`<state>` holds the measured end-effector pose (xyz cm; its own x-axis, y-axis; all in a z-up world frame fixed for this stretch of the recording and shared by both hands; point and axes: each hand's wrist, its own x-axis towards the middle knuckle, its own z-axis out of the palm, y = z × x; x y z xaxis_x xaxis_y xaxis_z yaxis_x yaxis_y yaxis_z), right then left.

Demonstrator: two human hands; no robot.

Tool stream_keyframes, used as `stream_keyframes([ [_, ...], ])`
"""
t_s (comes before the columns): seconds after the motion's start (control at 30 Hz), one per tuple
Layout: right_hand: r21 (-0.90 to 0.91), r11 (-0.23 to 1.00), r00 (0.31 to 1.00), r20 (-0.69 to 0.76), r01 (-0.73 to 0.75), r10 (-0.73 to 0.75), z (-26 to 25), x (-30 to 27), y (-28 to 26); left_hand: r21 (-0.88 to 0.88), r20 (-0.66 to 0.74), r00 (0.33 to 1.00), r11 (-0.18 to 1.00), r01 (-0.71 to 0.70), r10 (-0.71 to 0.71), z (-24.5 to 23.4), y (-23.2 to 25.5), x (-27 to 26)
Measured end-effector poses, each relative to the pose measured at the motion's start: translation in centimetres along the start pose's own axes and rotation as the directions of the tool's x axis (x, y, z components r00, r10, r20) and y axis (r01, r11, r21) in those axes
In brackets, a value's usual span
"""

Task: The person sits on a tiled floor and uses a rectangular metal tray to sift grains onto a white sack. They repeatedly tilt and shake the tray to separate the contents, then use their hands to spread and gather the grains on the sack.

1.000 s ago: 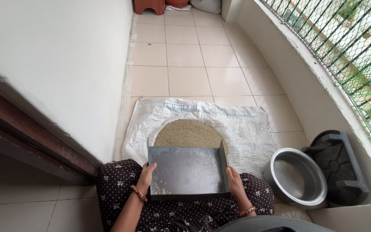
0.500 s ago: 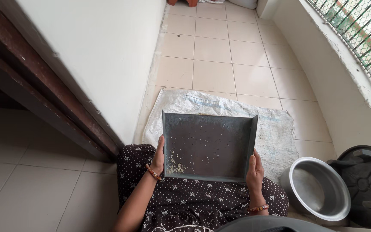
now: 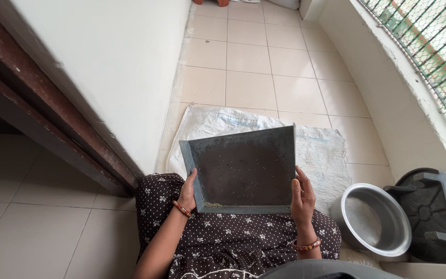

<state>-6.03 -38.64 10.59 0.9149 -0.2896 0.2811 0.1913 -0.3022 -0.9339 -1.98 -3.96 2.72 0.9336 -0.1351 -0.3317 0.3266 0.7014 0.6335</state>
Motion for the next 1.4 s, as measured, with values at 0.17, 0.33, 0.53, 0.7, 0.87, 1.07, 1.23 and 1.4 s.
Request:
stream_keyframes([
  [0.17,0.212,0.921,0.929,0.106,0.327,-0.355,-1.5,1.4,-6.5,-0.23,0.115,0.993,0.971,0.065,-0.039,-0.7,-2.2,0.7],
  [0.33,-0.001,0.987,0.981,0.11,0.161,-0.16,-2.4,2.0,-8.2,-0.159,0.023,0.997,0.984,0.079,-0.076,-1.3,-3.0,1.6],
  [0.53,0.085,0.99,0.943,0.326,-0.109,0.075,-2.2,-0.3,-8.3,-0.006,0.039,0.983,0.983,0.181,-0.181,-2.7,-1.9,2.3],
  [0.7,0.23,0.928,0.932,0.285,-0.292,0.223,-1.0,-1.3,-3.3,0.113,-0.028,0.951,0.944,0.31,-0.309,-6.1,0.1,3.6],
  [0.87,0.392,0.788,0.878,0.272,-0.474,0.393,2.5,-4.7,2.0,0.437,-0.082,0.994,0.899,-0.032,0.075,-13.0,1.7,6.7],
  [1.07,0.391,0.675,0.764,0.134,-0.626,0.631,2.5,-3.6,5.1,0.621,0.009,0.959,0.751,-0.227,0.283,-15.0,4.8,10.2],
  [1.23,0.614,0.744,0.861,-0.199,-0.262,0.467,-13.4,5.6,12.3,0.514,-0.128,0.988,0.845,0.144,-0.09,-7.6,4.0,10.8],
  [1.4,0.898,0.438,0.72,-0.333,0.045,0.608,-33.0,16.9,8.5,0.609,0.039,0.965,0.772,0.181,-0.257,-3.8,0.2,12.0],
])
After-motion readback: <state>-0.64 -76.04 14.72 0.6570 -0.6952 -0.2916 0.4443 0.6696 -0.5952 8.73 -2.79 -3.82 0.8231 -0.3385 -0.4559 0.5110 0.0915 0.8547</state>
